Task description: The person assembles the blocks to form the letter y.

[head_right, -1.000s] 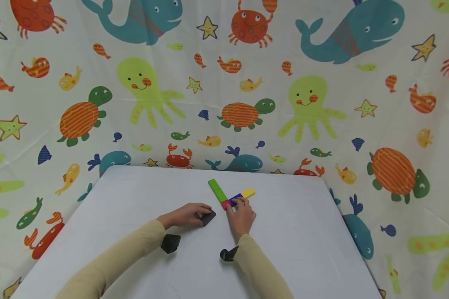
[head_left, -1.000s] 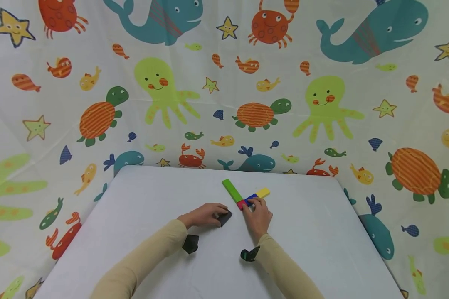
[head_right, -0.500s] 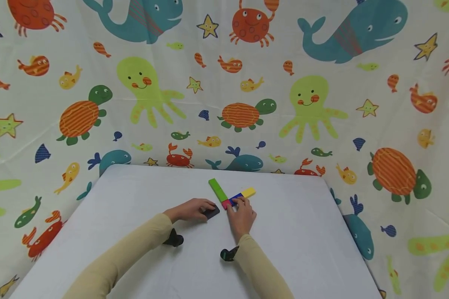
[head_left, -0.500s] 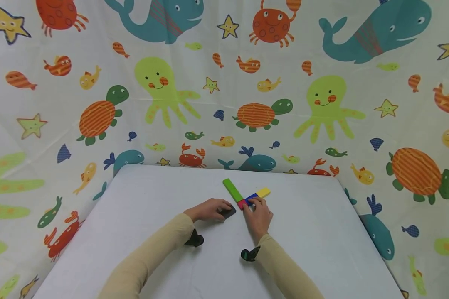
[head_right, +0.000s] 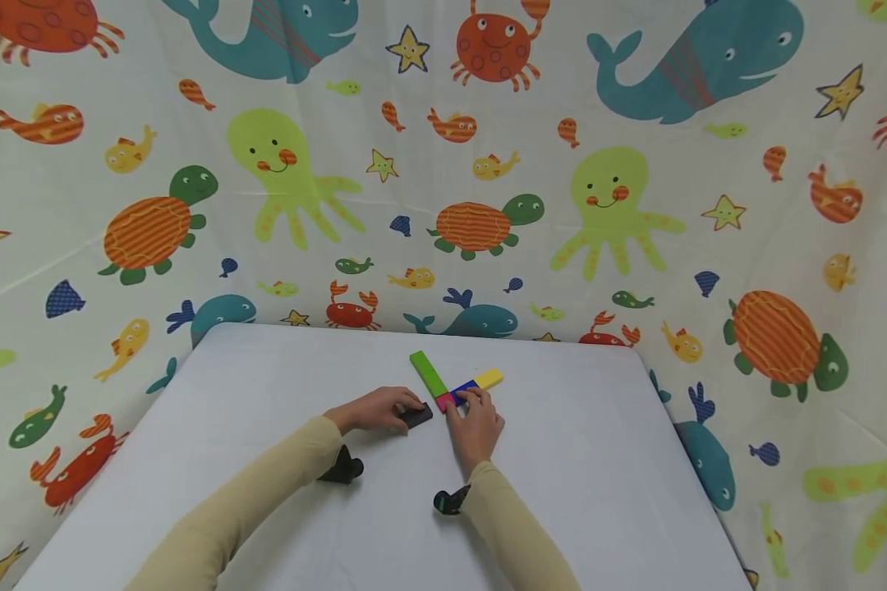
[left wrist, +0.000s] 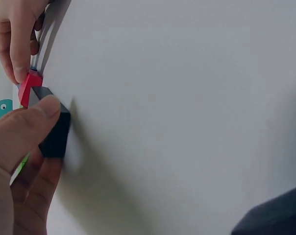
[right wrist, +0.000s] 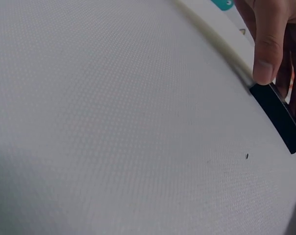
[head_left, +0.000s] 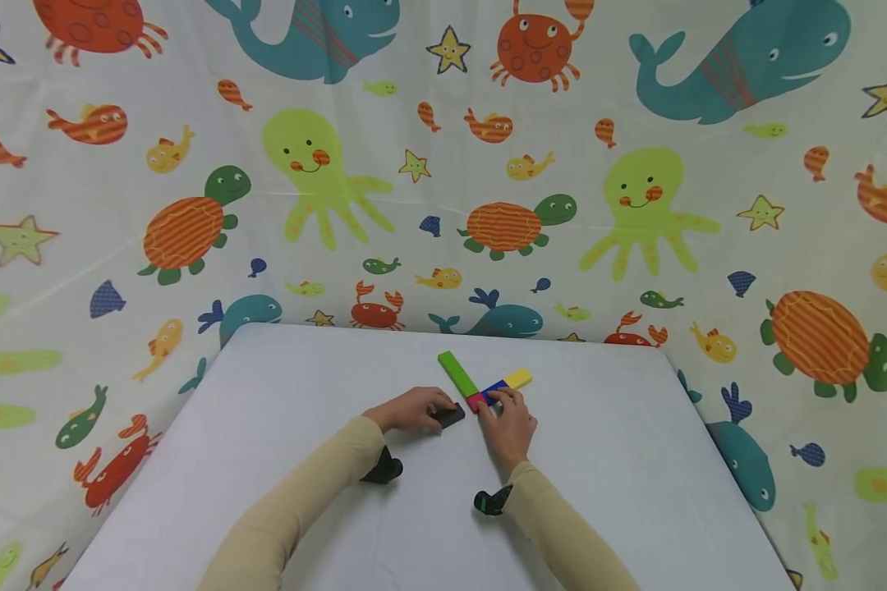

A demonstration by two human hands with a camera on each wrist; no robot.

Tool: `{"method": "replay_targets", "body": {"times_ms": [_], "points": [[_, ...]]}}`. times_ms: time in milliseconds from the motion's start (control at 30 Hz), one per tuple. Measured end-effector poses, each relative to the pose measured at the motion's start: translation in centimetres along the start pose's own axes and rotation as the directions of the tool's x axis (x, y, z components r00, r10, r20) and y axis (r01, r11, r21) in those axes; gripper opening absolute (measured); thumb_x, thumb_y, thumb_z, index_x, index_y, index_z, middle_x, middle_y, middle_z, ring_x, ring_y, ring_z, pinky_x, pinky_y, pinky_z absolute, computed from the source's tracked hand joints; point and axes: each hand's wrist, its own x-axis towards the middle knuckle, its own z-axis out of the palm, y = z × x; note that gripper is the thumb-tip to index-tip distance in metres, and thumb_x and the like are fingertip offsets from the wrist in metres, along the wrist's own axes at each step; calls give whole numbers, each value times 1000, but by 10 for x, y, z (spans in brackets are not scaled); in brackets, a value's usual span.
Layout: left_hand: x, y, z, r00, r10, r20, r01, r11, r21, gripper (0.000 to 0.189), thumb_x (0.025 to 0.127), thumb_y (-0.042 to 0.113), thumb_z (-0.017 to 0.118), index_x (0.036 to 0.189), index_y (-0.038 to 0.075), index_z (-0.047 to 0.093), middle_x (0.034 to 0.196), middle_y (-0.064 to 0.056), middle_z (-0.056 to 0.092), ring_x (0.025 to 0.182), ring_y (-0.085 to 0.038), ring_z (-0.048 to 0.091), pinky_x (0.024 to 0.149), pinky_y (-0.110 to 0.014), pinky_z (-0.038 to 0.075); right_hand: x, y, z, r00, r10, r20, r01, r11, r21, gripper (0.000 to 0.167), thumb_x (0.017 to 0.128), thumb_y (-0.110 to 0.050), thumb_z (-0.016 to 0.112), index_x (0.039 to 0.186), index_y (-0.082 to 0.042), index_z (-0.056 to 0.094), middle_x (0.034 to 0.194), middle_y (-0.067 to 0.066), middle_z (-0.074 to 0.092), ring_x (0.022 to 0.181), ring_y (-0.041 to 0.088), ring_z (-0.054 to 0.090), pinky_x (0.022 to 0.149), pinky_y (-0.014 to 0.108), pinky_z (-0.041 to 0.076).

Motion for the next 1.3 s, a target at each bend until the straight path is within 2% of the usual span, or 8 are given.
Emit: {"method": "replay_targets", "body": {"times_ms": [200, 433, 633, 1033, 1300], "points": [[3, -3, 3, 1000, -18, -22, 17, 999, -45, 42, 86, 13, 75, 127, 11, 66, 126, -4, 60, 110, -19, 57, 97, -35, 48, 0, -1, -2, 1000, -9, -4, 9, 1000, 16, 32, 88, -34, 73, 112, -12, 72, 126, 8, 59, 112, 26, 57, 93, 55, 34], [4, -1, 1, 999, 22, -24, -23, 999, -36, 42, 85, 11, 75, 126, 8, 66, 127, -6, 61, 112, -21, 57, 97, -38, 48, 0, 0, 0, 1000, -11, -9, 11, 1000, 1, 33, 88, -35, 73, 112, -13, 72, 125, 6, 59, 110, 24, 58, 92, 54, 34], [7, 3, 0, 999, 31, -27, -31, 999, -21, 42, 85, 10, 75, 126, 7, 66, 127, -7, 61, 113, -21, 58, 98, -37, 47, 0, 0, 0, 1000, -13, -14, 13, 1000, 0, 32, 88, -35, 73, 111, -13, 72, 126, 6, 59, 107, 24, 60, 93, 54, 34], [13, 8, 5, 1000, -8, -30, 8, 1000, -1, 43, 86, 10, 75, 127, 8, 65, 126, -5, 61, 110, -19, 57, 97, -35, 48, -1, 0, -1, 1000, -4, -1, 4, 1000, -9, 33, 88, -36, 73, 112, -13, 72, 127, 5, 59, 112, 24, 58, 95, 54, 34], [13, 11, 5, 999, -17, -28, 18, 1000, 10, 43, 86, 11, 76, 128, 8, 65, 126, -6, 61, 109, -18, 58, 96, -35, 48, -2, -1, -2, 1000, -4, -5, 4, 1000, -1, 33, 88, -36, 72, 112, -13, 72, 126, 6, 58, 109, 24, 59, 95, 54, 33]]}}
